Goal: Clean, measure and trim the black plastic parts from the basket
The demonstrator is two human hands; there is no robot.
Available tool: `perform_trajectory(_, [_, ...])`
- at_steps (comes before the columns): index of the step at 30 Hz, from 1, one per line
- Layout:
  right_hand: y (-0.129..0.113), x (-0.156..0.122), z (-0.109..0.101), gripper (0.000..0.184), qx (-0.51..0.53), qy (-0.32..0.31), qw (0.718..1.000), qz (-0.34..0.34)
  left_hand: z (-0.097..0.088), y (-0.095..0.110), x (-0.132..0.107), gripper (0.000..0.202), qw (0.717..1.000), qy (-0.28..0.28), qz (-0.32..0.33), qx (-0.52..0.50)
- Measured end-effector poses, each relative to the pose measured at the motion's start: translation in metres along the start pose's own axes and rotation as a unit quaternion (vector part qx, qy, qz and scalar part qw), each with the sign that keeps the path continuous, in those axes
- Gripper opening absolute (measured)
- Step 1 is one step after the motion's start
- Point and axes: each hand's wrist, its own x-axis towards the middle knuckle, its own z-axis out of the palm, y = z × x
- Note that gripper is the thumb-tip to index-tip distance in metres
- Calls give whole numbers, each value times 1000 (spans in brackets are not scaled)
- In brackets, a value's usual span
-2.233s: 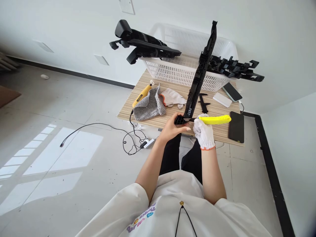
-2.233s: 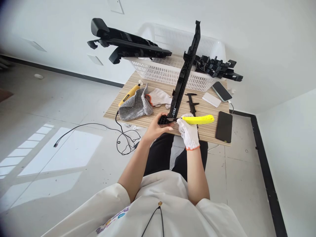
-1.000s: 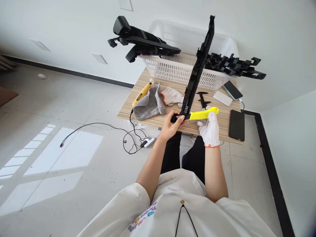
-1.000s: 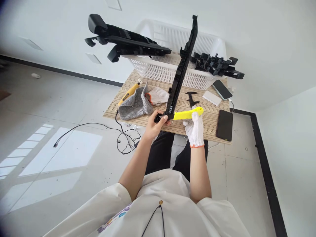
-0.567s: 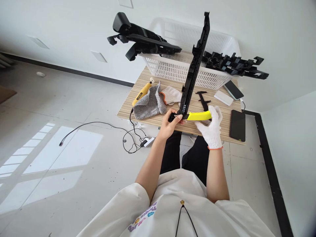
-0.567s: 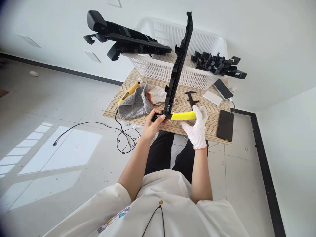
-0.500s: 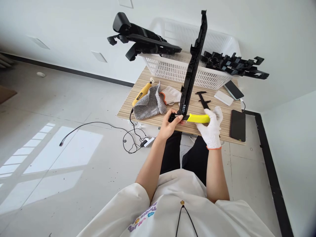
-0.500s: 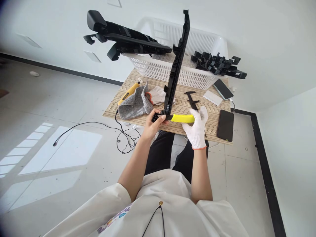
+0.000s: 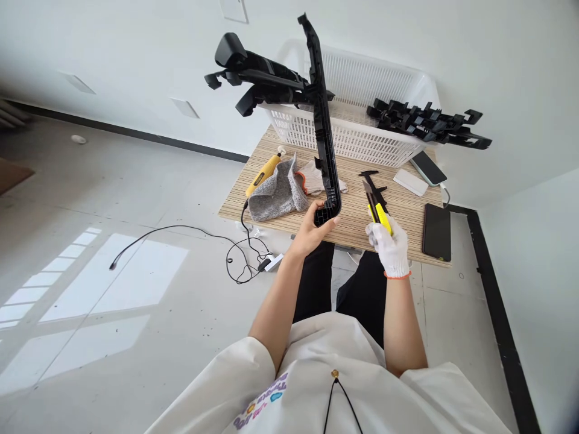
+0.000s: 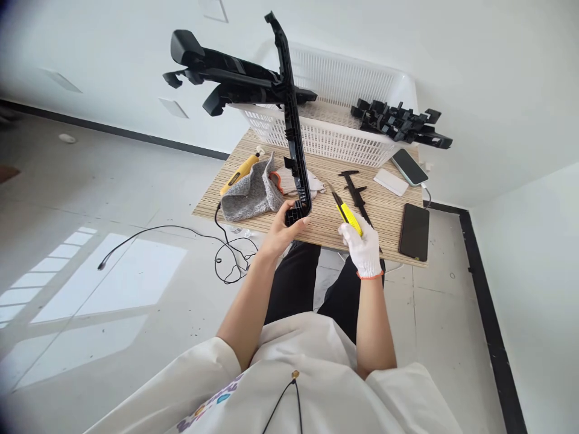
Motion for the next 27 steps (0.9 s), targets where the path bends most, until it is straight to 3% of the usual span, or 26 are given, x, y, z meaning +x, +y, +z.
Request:
perform_trajectory(4, [-5,-1,-6,35,-89,-78,992,40,3,4,1,31,998,-1,44,49])
perform_trajectory(9, [-7,1,-6,38,-138,10,988,61,1,-1,1,29,991,14,64,115])
perform_trajectory(13, [-2,0,-9,40,-131,-7,987,88,-4,-6,1,36,987,-7,51,151])
perform_trajectory(19, [-3,-6,-10,38,-151,-20,988,32,-5,-3,-1,32,982,-45,39,178])
perform_trajectory(22, [-3,-8,-11,39,-164,0,986,21,-5,-1,-1,30,986,-38,36,157])
perform_trajectory(25, [-1,-6,-14,40,-147,-36,987,44,-4,0,-1,29,990,-30,36,134])
perform_trajectory(27, [0,-3,-16,41,-140,-23,989,50,-4,1,-1,27,991,-24,30,126])
